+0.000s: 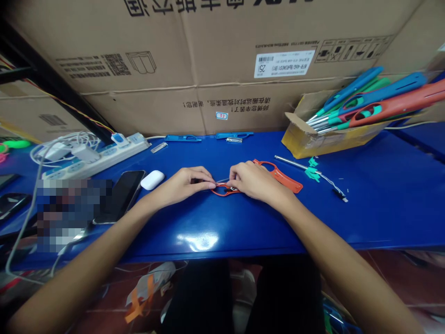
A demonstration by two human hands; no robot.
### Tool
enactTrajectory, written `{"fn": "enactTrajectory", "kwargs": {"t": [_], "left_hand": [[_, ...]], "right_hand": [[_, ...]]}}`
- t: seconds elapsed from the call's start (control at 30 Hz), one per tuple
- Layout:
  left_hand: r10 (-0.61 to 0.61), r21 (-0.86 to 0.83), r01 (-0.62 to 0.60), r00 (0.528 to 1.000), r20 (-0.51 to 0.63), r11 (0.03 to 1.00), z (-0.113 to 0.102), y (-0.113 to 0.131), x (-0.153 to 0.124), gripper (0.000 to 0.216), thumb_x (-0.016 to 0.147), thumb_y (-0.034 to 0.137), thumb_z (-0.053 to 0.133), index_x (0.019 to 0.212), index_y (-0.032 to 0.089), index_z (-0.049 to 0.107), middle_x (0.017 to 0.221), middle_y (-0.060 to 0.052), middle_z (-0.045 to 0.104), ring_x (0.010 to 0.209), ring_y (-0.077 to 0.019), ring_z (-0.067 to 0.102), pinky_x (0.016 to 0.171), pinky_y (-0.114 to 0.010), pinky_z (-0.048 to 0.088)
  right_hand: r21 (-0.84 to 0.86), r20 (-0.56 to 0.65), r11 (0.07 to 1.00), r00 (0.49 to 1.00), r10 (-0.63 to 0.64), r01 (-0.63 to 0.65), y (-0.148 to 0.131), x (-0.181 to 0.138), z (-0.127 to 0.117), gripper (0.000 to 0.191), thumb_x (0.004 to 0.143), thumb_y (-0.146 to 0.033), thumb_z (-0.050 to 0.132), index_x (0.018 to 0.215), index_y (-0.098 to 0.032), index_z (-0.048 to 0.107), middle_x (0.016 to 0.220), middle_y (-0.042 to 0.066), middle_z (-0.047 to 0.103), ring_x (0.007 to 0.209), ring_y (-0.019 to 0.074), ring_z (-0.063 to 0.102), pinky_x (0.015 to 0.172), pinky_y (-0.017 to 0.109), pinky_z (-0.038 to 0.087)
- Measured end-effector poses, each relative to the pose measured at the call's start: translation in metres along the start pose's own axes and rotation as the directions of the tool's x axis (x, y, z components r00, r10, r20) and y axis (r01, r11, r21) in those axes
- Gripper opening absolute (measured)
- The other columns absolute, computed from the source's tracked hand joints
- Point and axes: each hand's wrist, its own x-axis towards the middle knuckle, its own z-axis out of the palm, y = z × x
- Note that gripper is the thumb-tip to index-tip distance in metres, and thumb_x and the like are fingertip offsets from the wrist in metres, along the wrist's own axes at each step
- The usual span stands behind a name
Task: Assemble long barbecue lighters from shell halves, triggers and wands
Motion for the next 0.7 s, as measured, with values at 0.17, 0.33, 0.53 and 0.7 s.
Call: {"fn": "enactTrajectory", "kwargs": {"t": [0.17,0.33,0.53,0.7], "left_hand": [[-0.015,0.159,0.021,0.999,-0.038,0.987,0.004,0.008,0.000,0.016,0.099,0.028,0.063,0.100,0.024,0.078,0.106,-0.003,0.073,0.095,-0.0180,0.067,0.086,-0.031,0.050],[-0.105,0.234,0.133,0.986,-0.127,0.963,0.016,0.014,0.004,0.008,0.094,0.022,0.067,0.096,0.021,0.074,0.098,-0.001,0.074,0.080,-0.0151,0.064,0.071,-0.027,0.045],[-0.083,0.319,0.112,0.991,-0.102,0.941,0.016,0.013,0.005,0.012,0.094,0.021,0.062,0.094,0.021,0.074,0.098,-0.001,0.073,0.074,-0.0137,0.062,0.066,-0.027,0.040],[0.103,0.524,-0.086,0.995,-0.003,0.847,0.011,0.013,0.003,0.013,0.098,0.021,0.059,0.099,0.021,0.071,0.101,-0.001,0.073,0.084,-0.0161,0.066,0.078,-0.031,0.040]], "right_hand": [[0.005,-0.001,1.000,1.000,-0.009,0.009,0.001,0.000,0.001,0.019,0.095,-0.032,0.067,0.081,-0.020,0.069,0.075,0.000,0.073,0.066,0.0140,0.061,0.061,0.029,0.034],[-0.007,0.002,1.000,1.000,-0.011,0.011,0.001,0.000,0.001,0.017,0.094,-0.030,0.066,0.081,-0.020,0.069,0.075,0.000,0.073,0.066,0.0142,0.061,0.062,0.029,0.035],[0.005,0.007,1.000,1.000,-0.019,0.019,0.002,0.001,0.000,0.016,0.094,-0.029,0.065,0.082,-0.019,0.070,0.074,0.001,0.074,0.065,0.0146,0.062,0.060,0.028,0.036],[0.031,0.006,0.999,0.999,-0.040,0.040,0.005,0.002,0.001,0.018,0.093,-0.031,0.065,0.080,-0.019,0.069,0.073,0.001,0.073,0.065,0.0145,0.061,0.061,0.028,0.036]]}}
